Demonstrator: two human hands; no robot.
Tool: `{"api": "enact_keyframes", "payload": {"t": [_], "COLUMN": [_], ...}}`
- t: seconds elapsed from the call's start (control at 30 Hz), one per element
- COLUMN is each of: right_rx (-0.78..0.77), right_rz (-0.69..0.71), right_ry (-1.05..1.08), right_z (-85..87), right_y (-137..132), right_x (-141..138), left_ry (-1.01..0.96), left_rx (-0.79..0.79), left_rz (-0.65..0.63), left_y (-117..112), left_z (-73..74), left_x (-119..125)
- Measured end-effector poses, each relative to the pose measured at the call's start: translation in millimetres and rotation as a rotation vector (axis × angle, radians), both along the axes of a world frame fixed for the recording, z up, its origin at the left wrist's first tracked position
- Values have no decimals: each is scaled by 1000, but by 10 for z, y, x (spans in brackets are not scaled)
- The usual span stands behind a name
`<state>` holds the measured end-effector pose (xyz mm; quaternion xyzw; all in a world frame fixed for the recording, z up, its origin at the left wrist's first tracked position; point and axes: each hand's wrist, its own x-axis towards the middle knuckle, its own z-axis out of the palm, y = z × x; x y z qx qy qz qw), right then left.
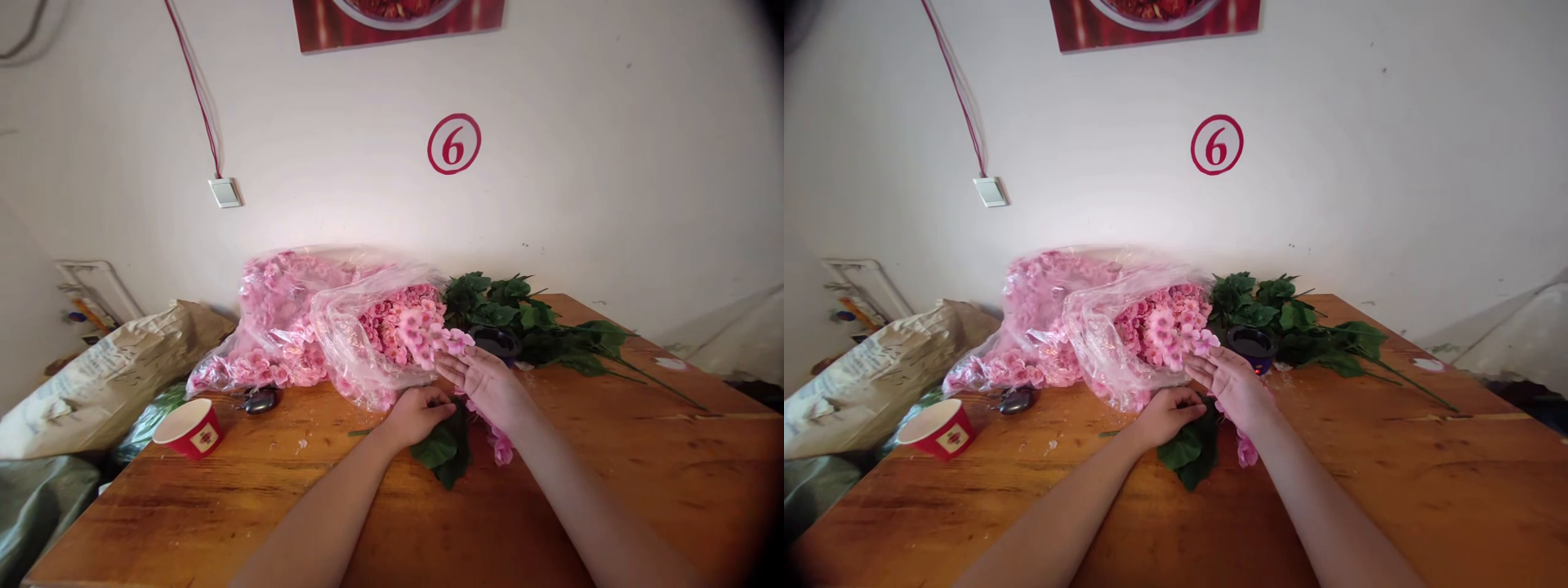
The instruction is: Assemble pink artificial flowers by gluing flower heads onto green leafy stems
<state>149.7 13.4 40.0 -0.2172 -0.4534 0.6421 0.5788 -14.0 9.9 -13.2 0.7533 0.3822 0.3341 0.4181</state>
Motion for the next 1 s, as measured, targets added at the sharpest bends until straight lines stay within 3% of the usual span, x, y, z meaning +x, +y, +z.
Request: {"api": "enact_keyframes", "payload": {"t": [0.27,0.37,0.5,0.6,0.73,1.0], "right_rx": [105,157,439,633,763,841], "right_rz": [-270,-486,-721,-711,-570,-379], "right_ry": [-158,-321,-670,-889,-1040,-1094], "right_z": [0,-5,41,54,15,137], "right_y": [16,-17,-81,-93,-83,-188], "right_x": [35,49,105,140,126,174], "left_ry": [-43,-51,-61,-100,-252,-310], "left_rx": [-31,-39,-65,-64,-123,-272], "left_rz": [-1,-8,-4,-49,-146,-192], "left_y": [0,-11,-30,-22,6,18], "left_z": [8,25,62,74,55,37], "left_x": [2,-1,-12,-28,-48,-111]}}
